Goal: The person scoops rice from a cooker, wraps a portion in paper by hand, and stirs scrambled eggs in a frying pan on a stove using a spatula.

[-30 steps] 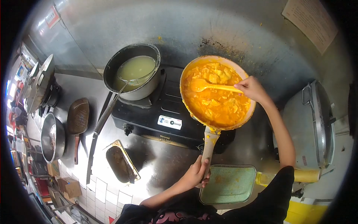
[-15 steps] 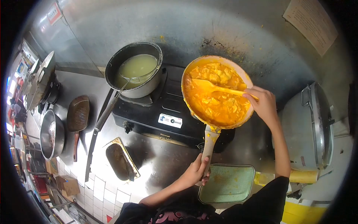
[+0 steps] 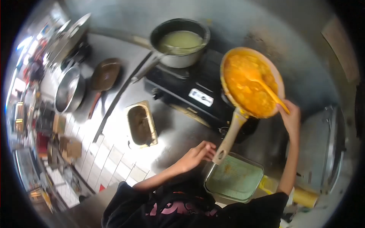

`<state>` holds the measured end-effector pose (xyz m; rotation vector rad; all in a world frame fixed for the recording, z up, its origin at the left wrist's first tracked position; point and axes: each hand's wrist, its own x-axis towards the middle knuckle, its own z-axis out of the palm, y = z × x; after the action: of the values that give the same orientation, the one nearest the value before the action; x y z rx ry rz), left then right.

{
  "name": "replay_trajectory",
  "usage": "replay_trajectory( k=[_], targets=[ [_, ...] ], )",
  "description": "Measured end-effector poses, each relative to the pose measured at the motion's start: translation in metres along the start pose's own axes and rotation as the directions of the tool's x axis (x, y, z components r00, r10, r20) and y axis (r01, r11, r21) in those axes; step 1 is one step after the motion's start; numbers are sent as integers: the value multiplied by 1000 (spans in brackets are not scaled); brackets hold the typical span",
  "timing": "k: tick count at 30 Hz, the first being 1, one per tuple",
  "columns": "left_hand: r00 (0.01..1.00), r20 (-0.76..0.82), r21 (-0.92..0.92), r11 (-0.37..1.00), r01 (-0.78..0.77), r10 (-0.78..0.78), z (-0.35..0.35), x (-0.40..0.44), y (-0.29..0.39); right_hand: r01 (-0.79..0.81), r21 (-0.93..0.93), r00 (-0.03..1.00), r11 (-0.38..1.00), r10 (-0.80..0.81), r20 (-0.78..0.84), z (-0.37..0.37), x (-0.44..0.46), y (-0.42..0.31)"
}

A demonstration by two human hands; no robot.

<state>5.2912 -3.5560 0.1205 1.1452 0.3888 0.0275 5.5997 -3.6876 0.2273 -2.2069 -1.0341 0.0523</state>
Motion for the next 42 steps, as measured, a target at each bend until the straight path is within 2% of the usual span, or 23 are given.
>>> replay_trajectory(
  k=[1,2,3,5,7,8,10,15,17,20,21,22,23,24,29,31,33,35,36,38,39,40,42],
  targets=[
    [999,-43,-1,1000,-9,9,-9,-15,2,-23,-7,1000,1000,23,-20,2,-2,3],
    [986,-157,288,958,-14,62,-16,-36,6,-124,-29,991,992,125,46,0,-3,-7],
    [961,-242,548,836,22,133,-22,-55,11,-160,22,987,987,159,36,3,-8,-8],
    [928,-370,485,858,166,30,-33,-80,20,-202,67,979,977,201,26,10,-18,-7],
    [909,-415,337,935,112,40,-40,-94,27,42,106,997,993,-34,-68,19,-36,-10],
    [904,-424,277,958,68,58,-42,-96,28,124,-127,981,984,-141,-134,20,-45,-25],
    [900,-428,266,963,43,78,-39,-90,35,90,-273,963,958,-153,-221,26,-61,-45],
    [959,-243,513,858,1,144,-9,-66,38,-3,-243,962,970,-64,-267,23,-99,-40],
    [980,-180,493,870,19,81,4,-53,35,-23,-201,958,979,-36,-286,24,-115,-22],
    [997,-82,428,903,42,-8,18,-29,20,8,-164,895,986,-80,-439,46,-138,8],
    [998,-52,373,927,43,-25,22,-21,14,-124,198,912,972,190,-363,49,-147,10],
    [999,-34,376,926,42,-31,24,-14,10,-136,192,905,972,201,-374,46,-155,8],
    [997,21,238,969,62,-69,26,-9,6,-216,495,882,842,386,-271,43,-162,2],
    [991,78,99,990,99,-107,28,-6,2,-279,742,842,610,527,-117,40,-170,-3],
    [991,77,56,993,101,-105,26,-12,-9,-266,827,817,495,571,-79,20,-238,-6],
    [993,44,54,993,108,-111,19,-23,-12,-367,785,707,499,698,-113,11,-281,-3],
    [995,-16,55,994,98,-97,10,-34,-13,-454,705,767,545,642,-3,2,-335,22],
    [990,-62,69,989,133,-129,-2,-44,-21,-675,499,651,543,757,55,5,-379,35],
    [982,-109,84,983,162,-152,-7,-48,-26,-680,495,647,541,760,59,13,-394,42],
    [981,-119,103,980,168,-155,-14,-55,-35,-625,411,736,663,676,28,32,-418,59],
    [980,-88,116,975,190,-181,-18,-58,-40,-614,319,768,722,640,27,39,-422,64],
    [977,-66,131,969,211,-204,-25,-63,-46,-611,322,773,723,633,45,42,-425,66],
    [981,-5,90,977,192,-192,-32,-74,-65,-644,-66,755,762,647,108,54,-411,65]
  ],
)
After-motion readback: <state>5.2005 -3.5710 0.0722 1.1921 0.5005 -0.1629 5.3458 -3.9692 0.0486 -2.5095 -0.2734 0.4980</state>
